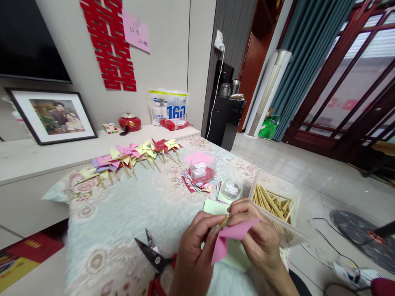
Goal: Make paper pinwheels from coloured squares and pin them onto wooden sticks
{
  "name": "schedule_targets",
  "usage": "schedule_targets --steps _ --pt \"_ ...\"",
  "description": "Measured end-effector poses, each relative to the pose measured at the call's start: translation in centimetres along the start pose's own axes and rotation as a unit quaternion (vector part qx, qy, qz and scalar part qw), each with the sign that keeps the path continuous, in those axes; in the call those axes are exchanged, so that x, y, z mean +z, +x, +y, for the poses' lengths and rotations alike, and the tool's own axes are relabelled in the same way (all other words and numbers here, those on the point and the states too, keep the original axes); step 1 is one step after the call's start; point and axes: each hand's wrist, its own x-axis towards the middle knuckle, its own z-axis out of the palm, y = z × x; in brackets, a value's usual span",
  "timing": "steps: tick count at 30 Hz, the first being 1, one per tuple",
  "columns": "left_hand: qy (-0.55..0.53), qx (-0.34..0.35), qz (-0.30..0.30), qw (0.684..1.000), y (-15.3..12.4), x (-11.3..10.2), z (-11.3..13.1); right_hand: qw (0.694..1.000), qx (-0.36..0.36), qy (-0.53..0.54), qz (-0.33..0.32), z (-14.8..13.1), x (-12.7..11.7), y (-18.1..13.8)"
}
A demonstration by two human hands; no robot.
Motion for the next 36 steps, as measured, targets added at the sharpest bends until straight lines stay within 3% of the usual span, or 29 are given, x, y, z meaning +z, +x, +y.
schedule_targets --steps 13,27,36 --pt "0.084 0.033 -0.005 0.996 -0.1 -0.2 0.5 1.000 0.002 -0.009 -0.004 0.2 0.0 -0.1" --pt "0.249 0.136 0.014 0.959 0.0 -0.2 1.3 0.998 -0.026 -0.053 0.023 0.1 0.5 -0.3" --pt "0.279 0.142 0.009 0.950 0.0 -0.4 1.6 0.998 -0.018 -0.051 0.044 0.7 1.0 -0.8"
